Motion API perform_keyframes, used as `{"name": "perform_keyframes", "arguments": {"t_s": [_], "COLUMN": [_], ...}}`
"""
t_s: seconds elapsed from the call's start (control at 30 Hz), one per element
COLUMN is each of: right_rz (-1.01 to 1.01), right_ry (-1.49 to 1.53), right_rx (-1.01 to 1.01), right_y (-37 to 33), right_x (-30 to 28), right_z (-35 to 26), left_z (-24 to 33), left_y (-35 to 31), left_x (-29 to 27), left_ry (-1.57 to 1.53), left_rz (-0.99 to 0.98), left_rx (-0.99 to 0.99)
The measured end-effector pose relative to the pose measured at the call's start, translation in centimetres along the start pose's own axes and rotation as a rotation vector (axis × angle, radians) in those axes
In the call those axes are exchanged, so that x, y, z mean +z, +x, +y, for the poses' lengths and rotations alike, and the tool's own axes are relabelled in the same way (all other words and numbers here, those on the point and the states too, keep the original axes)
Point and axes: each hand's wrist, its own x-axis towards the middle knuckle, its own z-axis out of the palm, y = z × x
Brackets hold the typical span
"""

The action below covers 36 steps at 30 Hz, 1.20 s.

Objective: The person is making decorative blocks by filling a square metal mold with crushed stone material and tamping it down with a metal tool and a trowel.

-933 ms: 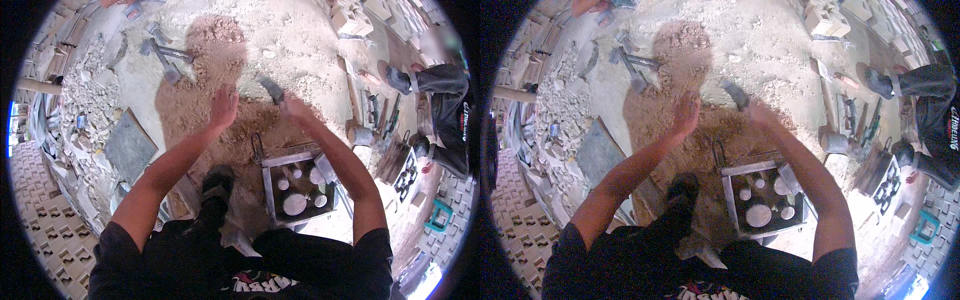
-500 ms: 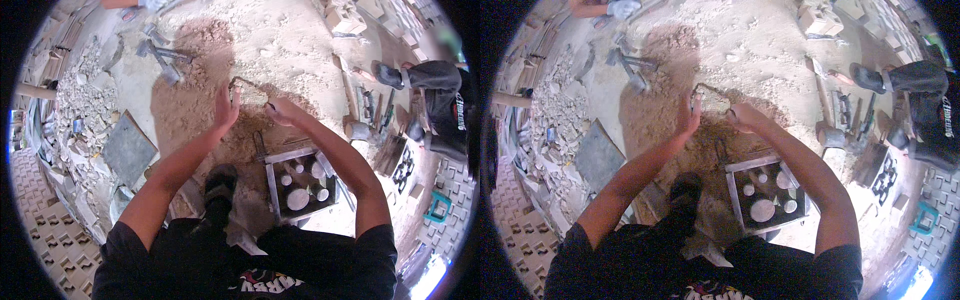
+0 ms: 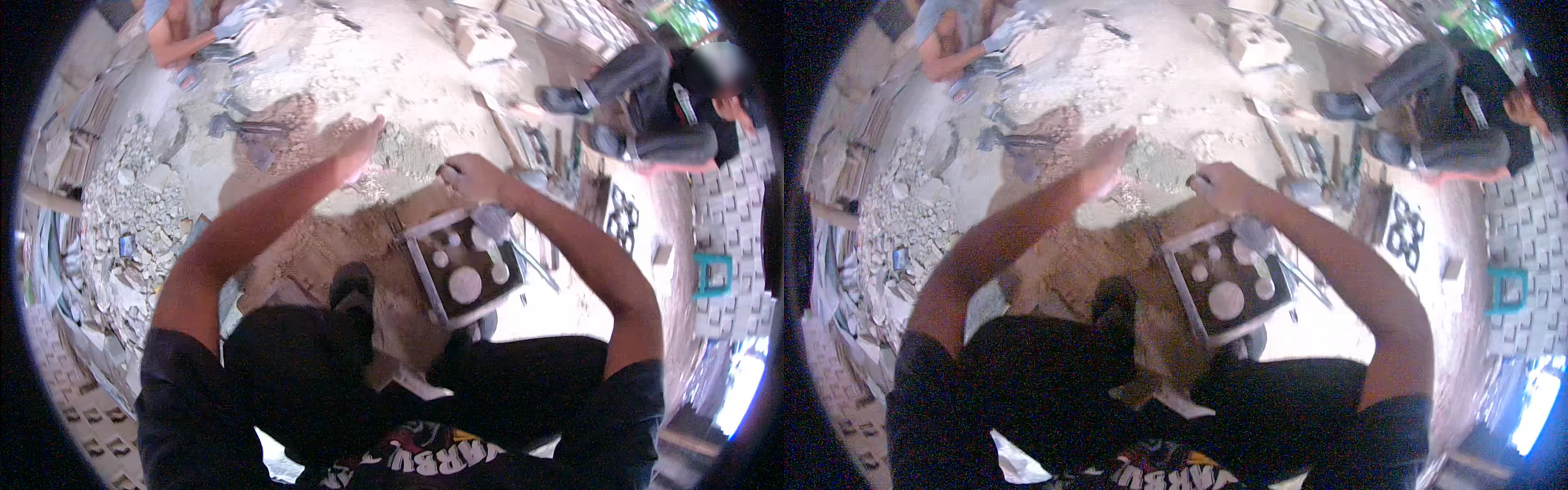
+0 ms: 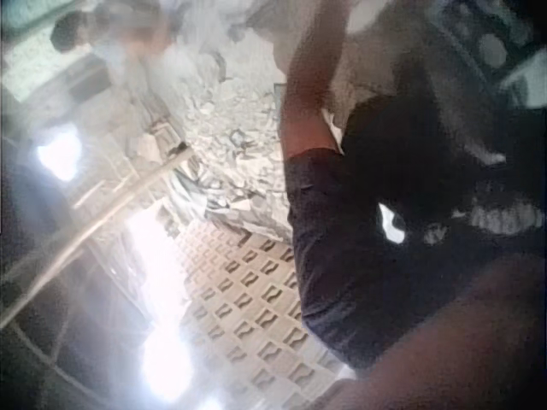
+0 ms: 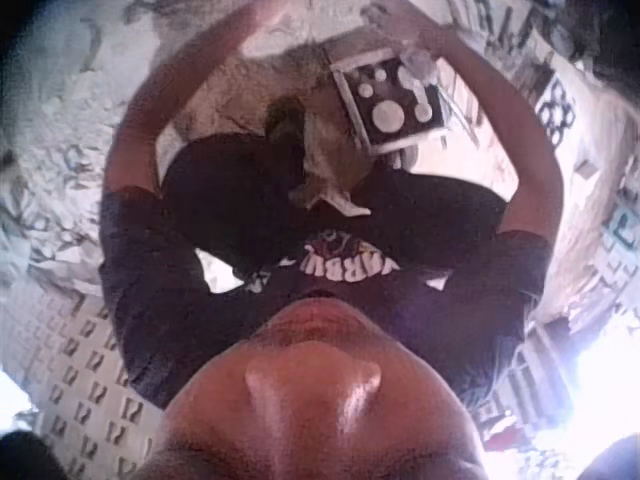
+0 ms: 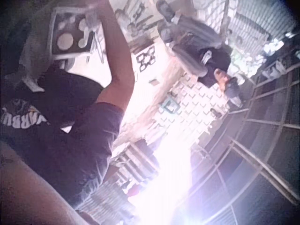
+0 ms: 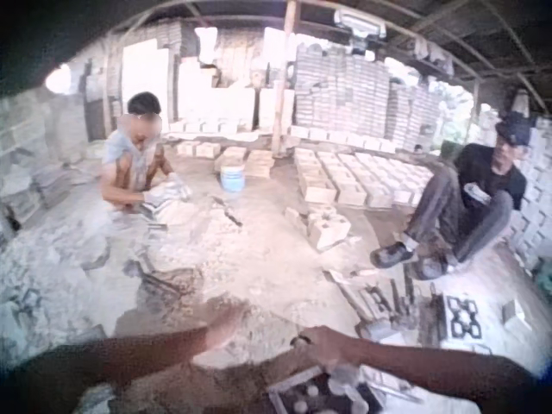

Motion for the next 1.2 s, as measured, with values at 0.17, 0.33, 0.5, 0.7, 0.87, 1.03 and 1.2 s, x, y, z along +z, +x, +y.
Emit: {"name": "perform_keyframes", "arguments": {"t_s": [0.17,0.33,0.5,0.7,0.87,1.03,1.2], "right_rz": [-0.038,0.029,0.121,0.217,0.234,0.344,0.239], "right_ry": [0.151,0.124,0.081,0.003,0.059,0.086,0.062], "right_rx": [0.09,0.298,0.223,0.278,0.338,0.316,0.313], "right_y": [-6.0,-15.3,-19.7,-23.0,-25.4,-23.2,-23.8], "right_x": [-3.8,-3.2,0.5,3.1,5.3,7.7,6.3], "right_z": [-6.2,-2.8,1.1,3.8,3.5,1.5,2.2], "left_z": [1.2,4.0,-0.8,-1.6,-5.4,-12.1,-11.0], "left_y": [1.0,-1.9,2.2,-3.1,-4.6,-2.1,-4.8], "left_x": [-0.8,12.4,15.3,21.2,24.4,22.0,23.7], "left_ry": [0.069,0.193,0.517,0.855,0.681,-0.364,-0.654], "left_rz": [-0.243,-0.176,-0.202,0.105,0.304,0.043,-0.295], "left_rx": [-0.113,-0.224,-0.103,0.051,0.16,-0.051,-0.122]}}
